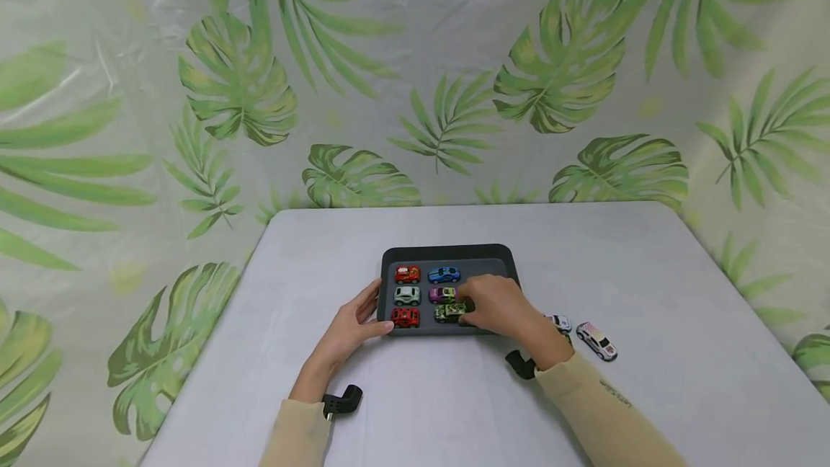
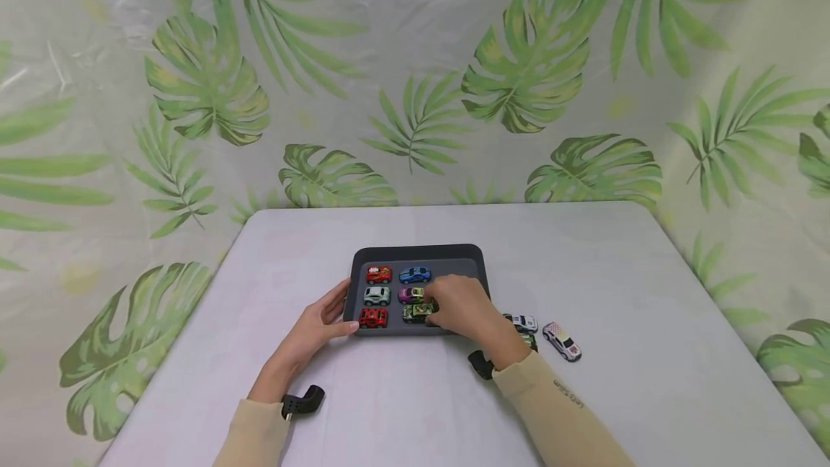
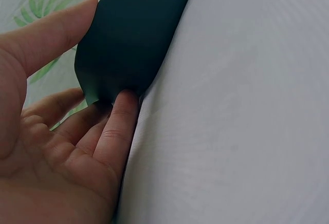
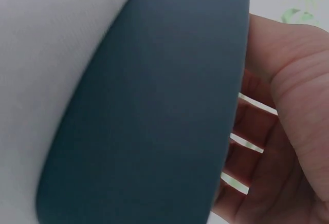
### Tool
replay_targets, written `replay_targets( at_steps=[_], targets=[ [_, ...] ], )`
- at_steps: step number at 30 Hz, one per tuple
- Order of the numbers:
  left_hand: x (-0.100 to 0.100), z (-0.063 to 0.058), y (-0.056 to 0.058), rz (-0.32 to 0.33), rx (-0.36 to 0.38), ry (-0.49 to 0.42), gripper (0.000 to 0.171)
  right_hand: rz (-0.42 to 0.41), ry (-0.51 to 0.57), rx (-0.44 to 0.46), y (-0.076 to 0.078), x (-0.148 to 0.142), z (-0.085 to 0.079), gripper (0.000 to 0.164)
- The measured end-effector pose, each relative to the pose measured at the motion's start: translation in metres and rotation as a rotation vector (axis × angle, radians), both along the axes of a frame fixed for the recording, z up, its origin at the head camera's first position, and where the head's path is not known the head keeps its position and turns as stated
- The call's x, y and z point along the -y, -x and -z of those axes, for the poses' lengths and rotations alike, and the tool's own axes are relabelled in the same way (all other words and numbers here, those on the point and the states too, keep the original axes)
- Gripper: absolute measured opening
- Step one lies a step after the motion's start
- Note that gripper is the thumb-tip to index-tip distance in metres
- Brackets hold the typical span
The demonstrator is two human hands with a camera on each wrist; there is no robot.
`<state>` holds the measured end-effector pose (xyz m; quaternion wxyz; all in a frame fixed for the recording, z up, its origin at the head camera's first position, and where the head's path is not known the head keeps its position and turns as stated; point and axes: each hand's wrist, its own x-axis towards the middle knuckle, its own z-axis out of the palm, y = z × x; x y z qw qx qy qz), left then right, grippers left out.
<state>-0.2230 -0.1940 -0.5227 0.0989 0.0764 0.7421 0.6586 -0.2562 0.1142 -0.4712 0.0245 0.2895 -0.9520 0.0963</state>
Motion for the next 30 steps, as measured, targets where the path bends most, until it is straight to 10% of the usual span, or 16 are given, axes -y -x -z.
replay_targets(
  at_steps=[30],
  targets=[
    [-0.0003,0.0012,0.0007,0.001,0.002,-0.01,0.093,-0.001,0.001,-0.009,-0.0032,0.004,-0.001,0.022]
  ],
)
